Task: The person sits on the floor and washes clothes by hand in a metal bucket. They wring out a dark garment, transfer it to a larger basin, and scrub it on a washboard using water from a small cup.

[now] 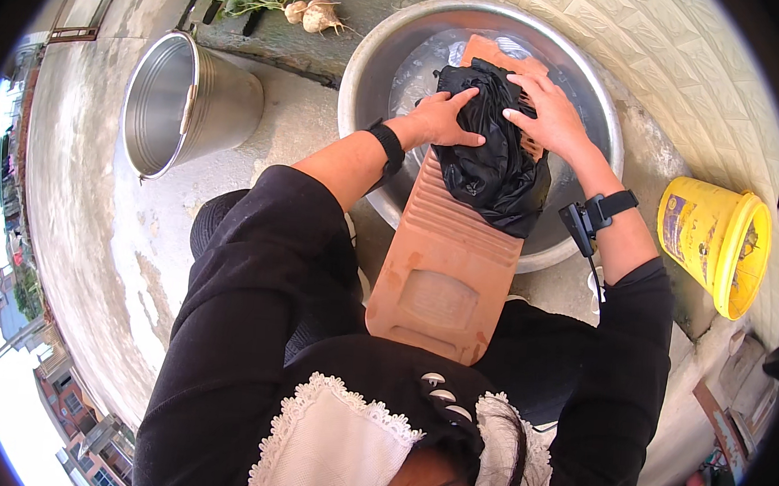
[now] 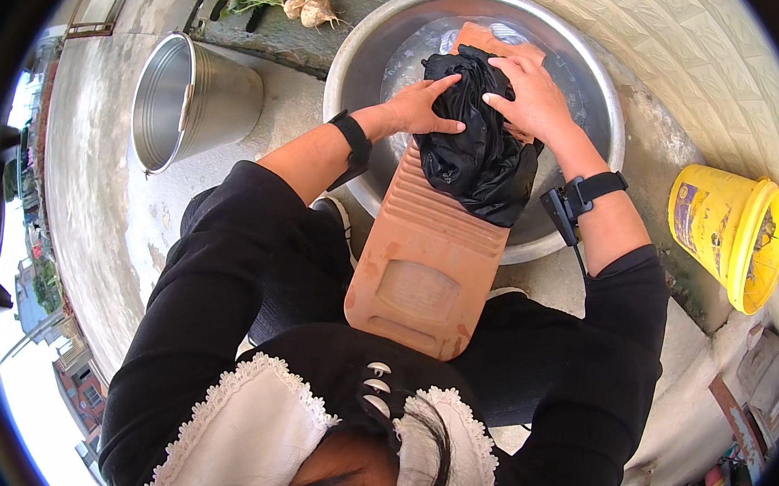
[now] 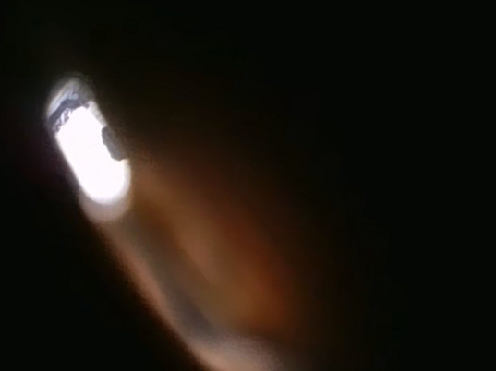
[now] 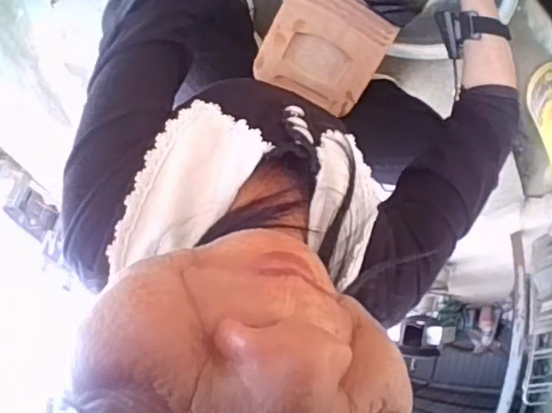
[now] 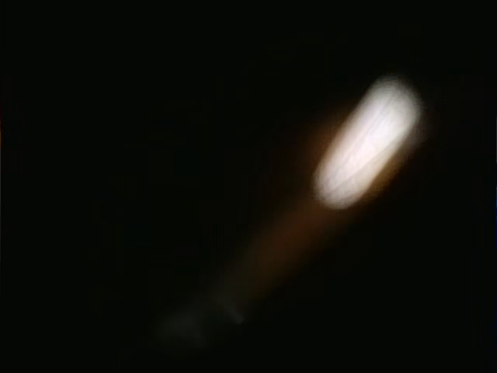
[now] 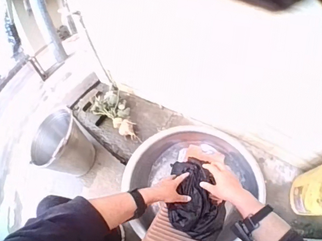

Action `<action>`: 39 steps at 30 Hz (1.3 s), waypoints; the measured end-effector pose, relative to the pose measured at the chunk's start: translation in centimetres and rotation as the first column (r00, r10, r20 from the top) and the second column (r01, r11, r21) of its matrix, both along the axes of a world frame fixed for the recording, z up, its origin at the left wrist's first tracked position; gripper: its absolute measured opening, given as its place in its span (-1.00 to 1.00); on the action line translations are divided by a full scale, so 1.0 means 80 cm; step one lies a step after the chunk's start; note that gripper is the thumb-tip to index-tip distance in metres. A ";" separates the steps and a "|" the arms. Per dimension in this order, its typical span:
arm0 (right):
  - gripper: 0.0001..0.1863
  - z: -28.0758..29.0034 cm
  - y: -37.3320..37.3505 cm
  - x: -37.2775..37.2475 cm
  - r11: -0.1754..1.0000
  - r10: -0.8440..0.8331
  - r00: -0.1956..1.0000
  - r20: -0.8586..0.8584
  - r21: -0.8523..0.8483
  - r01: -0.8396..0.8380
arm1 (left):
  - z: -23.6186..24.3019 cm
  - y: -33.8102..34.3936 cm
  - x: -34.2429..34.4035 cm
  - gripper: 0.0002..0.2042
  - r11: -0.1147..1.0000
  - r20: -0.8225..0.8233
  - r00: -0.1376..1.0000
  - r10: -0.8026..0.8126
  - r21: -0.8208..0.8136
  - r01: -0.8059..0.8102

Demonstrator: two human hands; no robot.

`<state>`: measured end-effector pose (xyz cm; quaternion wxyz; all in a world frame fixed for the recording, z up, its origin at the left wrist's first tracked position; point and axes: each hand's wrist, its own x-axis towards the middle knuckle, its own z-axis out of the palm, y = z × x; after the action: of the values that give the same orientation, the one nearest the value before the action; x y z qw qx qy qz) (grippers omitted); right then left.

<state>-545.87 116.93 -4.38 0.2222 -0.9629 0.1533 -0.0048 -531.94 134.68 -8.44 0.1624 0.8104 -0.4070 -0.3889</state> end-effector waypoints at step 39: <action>-0.43 0.095 -0.026 -0.004 0.745 0.379 0.905 -0.193 0.643 -0.176 | 0.354 0.102 0.069 -0.74 0.640 0.007 0.797 -0.605 -0.591 0.491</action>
<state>-546.16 114.89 3.24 0.4926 -0.8386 0.0326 0.2304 -526.41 142.82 19.84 0.3069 0.5204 -0.7124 -0.3571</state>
